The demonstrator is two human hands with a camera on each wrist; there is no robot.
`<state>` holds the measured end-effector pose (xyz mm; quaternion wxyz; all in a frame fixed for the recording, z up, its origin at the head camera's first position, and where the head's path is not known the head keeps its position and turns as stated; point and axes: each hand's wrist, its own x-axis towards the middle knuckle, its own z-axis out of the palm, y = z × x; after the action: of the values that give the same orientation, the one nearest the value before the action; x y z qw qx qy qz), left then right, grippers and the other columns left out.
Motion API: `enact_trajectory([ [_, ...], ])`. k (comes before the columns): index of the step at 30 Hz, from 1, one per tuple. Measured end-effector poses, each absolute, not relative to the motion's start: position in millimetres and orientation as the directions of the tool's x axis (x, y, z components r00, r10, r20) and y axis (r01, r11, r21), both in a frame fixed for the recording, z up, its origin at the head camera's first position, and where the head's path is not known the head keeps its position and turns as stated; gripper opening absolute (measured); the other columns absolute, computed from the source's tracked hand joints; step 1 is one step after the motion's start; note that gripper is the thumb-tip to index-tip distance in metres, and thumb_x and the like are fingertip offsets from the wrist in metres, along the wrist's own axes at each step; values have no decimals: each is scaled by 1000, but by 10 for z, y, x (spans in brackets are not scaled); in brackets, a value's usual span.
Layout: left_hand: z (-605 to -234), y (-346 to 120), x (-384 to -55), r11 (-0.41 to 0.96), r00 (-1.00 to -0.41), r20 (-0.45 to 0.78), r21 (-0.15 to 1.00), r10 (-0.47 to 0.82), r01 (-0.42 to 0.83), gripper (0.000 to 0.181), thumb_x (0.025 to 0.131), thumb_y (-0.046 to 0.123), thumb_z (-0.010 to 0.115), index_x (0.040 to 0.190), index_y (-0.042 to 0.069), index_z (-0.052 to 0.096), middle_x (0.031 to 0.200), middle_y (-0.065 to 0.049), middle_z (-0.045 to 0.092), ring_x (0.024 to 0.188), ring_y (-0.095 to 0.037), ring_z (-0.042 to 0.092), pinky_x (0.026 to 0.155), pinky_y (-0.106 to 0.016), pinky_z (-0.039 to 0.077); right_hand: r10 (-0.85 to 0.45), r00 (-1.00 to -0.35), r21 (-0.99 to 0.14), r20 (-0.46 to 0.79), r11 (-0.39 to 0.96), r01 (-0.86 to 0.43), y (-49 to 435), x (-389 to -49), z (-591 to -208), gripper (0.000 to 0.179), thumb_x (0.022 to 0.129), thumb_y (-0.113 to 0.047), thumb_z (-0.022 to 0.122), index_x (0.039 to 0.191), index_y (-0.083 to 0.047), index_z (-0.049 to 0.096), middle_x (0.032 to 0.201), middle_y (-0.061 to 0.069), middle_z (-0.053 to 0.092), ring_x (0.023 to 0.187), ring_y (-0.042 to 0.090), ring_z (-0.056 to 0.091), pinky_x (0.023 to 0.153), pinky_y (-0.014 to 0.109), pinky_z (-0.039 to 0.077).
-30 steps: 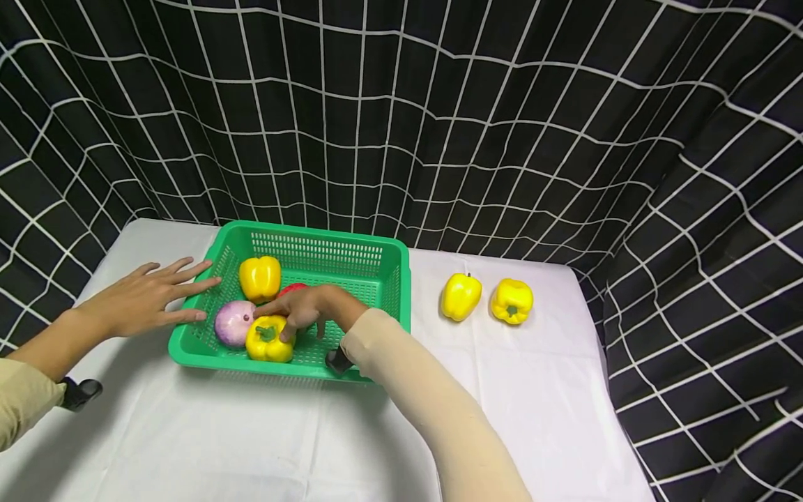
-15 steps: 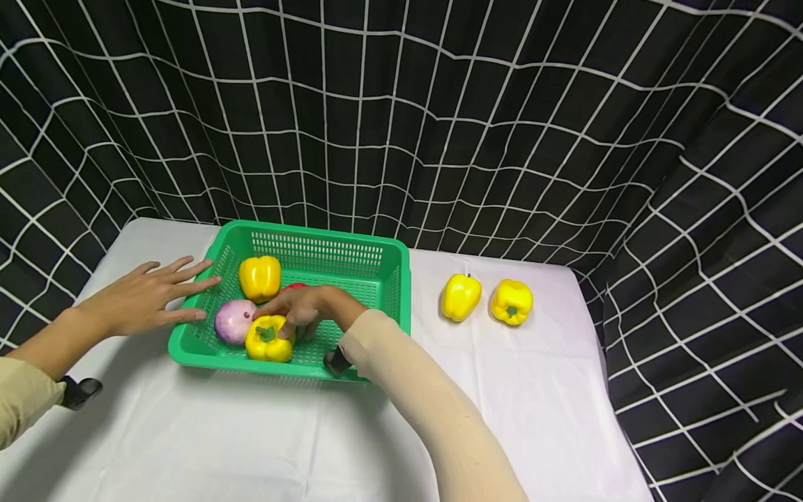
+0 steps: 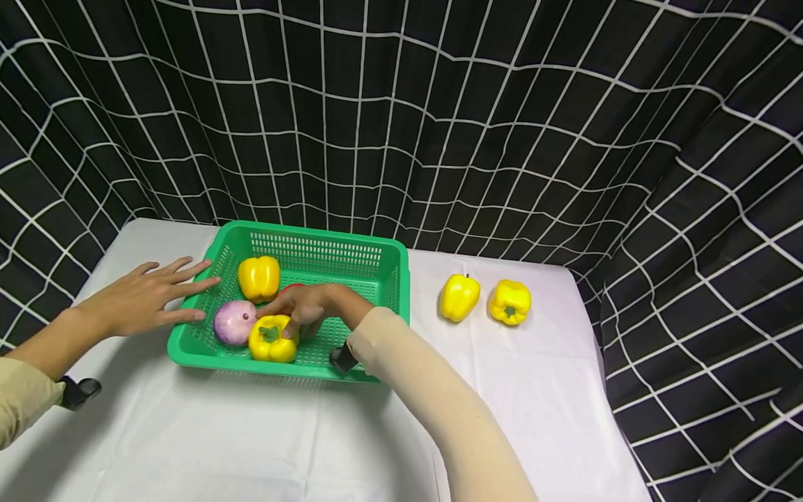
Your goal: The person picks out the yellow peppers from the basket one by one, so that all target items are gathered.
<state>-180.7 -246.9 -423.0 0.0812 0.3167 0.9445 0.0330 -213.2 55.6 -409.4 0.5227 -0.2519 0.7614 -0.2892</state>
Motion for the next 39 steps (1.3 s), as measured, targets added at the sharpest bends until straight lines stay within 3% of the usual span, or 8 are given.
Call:
enact_trajectory([
  [4,-4230,-2466,-1806,798,-788,-129,116,602,591,67,97,59,51,153,22,43,162,-11,29,147,-42,23,109,-70,25,-671,-325,-686,-667,723,-83,657,-2130,-4005,64,97,-4,61,154,-24,40,157,8,37,129,22,46,97,44,52],
  [15,-4246,-2462,-1816,793,-784,-122,112,609,598,67,97,60,51,152,23,43,162,-11,30,147,-43,24,109,-71,26,-712,-339,-718,-615,683,-132,1093,-2085,-3678,63,95,-7,65,152,-22,44,158,4,37,144,28,33,100,52,49],
  [21,-4235,-2470,-1811,799,-789,-125,117,602,591,68,97,61,50,153,23,42,162,-11,29,148,-42,22,110,-70,24,-727,-357,-724,-586,668,-173,1379,-2079,-3501,64,95,-7,65,153,-22,42,156,6,39,138,28,40,92,44,55],
  [25,-4246,-2470,-1806,796,-786,-126,117,606,594,68,97,61,50,153,23,41,162,-11,28,147,-42,22,110,-70,24,-719,-390,-726,-575,668,-161,1604,-2078,-3407,64,96,-7,65,153,-22,42,156,6,40,138,27,41,93,41,54],
  [35,-4246,-2460,-1803,795,-786,-120,108,607,597,68,97,59,52,153,22,41,162,-11,28,147,-43,23,109,-71,26,-703,-519,-742,-485,646,-182,2342,-2114,-3188,65,96,-8,64,155,-13,37,160,9,33,149,35,22,108,51,42],
  [39,-4254,-2465,-1800,795,-786,-120,116,607,596,68,97,59,52,153,22,41,162,-11,28,147,-43,23,109,-71,25,-672,-571,-757,-472,641,-128,2663,-2123,-3164,66,96,-8,64,155,-14,36,161,12,30,148,38,24,109,55,39],
])
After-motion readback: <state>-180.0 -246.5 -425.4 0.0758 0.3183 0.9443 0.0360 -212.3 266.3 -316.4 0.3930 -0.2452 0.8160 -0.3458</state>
